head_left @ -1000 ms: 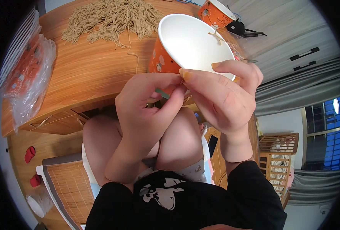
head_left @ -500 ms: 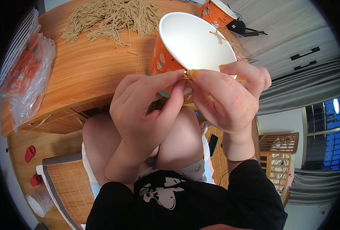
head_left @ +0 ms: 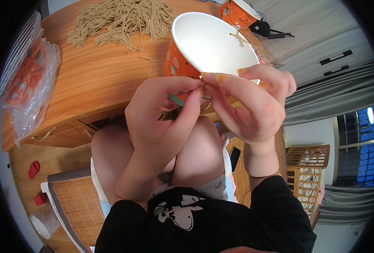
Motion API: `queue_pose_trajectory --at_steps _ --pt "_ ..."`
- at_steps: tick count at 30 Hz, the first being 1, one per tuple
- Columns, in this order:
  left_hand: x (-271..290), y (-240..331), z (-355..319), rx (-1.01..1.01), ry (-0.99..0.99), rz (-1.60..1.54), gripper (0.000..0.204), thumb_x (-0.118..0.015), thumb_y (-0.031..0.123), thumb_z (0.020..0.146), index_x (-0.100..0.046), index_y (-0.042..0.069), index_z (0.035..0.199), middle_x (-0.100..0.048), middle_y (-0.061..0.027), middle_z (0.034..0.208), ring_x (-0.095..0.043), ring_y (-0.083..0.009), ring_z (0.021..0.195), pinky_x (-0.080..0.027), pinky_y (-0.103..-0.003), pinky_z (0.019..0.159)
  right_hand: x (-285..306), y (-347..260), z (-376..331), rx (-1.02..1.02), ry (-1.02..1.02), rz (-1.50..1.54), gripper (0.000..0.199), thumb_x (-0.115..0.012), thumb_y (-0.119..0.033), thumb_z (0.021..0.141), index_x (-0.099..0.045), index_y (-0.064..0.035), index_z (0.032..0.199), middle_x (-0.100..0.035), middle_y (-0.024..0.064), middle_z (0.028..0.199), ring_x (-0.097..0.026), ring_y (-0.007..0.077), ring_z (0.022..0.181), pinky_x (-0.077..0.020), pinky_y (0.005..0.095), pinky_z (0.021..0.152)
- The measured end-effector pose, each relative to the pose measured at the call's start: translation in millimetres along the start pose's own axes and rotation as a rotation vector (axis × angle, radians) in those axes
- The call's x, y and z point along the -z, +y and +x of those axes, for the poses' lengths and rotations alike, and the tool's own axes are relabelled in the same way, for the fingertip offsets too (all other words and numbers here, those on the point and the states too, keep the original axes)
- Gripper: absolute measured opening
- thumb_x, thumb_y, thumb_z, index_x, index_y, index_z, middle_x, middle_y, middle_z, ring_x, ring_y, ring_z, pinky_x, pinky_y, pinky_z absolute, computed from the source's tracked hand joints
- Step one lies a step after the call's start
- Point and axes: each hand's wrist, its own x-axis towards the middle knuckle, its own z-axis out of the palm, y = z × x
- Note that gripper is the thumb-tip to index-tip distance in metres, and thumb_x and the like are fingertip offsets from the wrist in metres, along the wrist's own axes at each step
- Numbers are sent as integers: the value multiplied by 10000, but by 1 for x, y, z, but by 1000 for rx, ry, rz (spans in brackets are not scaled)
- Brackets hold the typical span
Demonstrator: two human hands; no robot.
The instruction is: Tying twine to paper buckets to create handles.
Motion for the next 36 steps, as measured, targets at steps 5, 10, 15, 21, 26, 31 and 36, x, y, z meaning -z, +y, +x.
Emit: queue_pose_trajectory --at_steps 5,10,15,21,26,31,36 --pt "1 -9 2 180 -60 -329 154 -707 7 883 -690 21 1036 -707 -19 959 -639 -69 822 -509 -204 653 4 -5 2 -40 -148 -17 413 -867 -75 632 -728 -187 1005 -688 -96 884 -591 129 864 -356 300 802" --pt "3 -11 3 160 -126 -386 150 -658 -9 917 -675 3 1066 -691 -25 1009 -623 -54 859 -516 -199 663 -6 0 -5 -91 -53 115 326 -795 -189 723 -751 -174 1045 -706 -118 878 -614 105 885 -293 331 865" --pt "5 -3 4 196 -150 -452 150 -609 -29 947 -650 -30 1091 -673 -53 1044 -614 -61 892 -564 -207 754 -11 1 -7 -102 -5 145 329 -813 -169 706 -758 -179 1029 -706 -119 930 -609 100 879 -299 323 849" --pt "4 -9 5 167 -181 -485 149 -606 -31 951 -647 -38 1093 -678 -69 1042 -648 -77 906 -579 -214 778 -11 1 -5 -174 32 222 371 -838 -95 686 -736 -173 1034 -700 -121 957 -609 106 872 -306 303 839" --pt "1 -2 5 203 -160 -495 142 -612 -27 949 -641 -36 1087 -693 -80 1041 -665 -85 896 -578 -216 769 -17 -1 -12 -298 108 341 397 -832 -60 690 -719 -156 1058 -700 -115 970 -610 111 894 -333 304 838" --pt "5 0 7 354 -221 -582 173 -650 4 937 -624 -8 1107 -711 -60 988 -671 -77 874 -546 -198 669 -18 1 -12 -163 128 272 408 -841 -53 672 -726 -145 1052 -694 -93 966 -616 116 882 -345 296 817" --pt "7 -1 9 572 -330 -591 204 -698 43 919 -613 22 1103 -715 -29 926 -662 -60 837 -522 -191 639 -16 -4 -25 -199 138 241 441 -858 -60 658 -715 -135 1068 -676 -45 923 -618 122 871 -348 290 805"
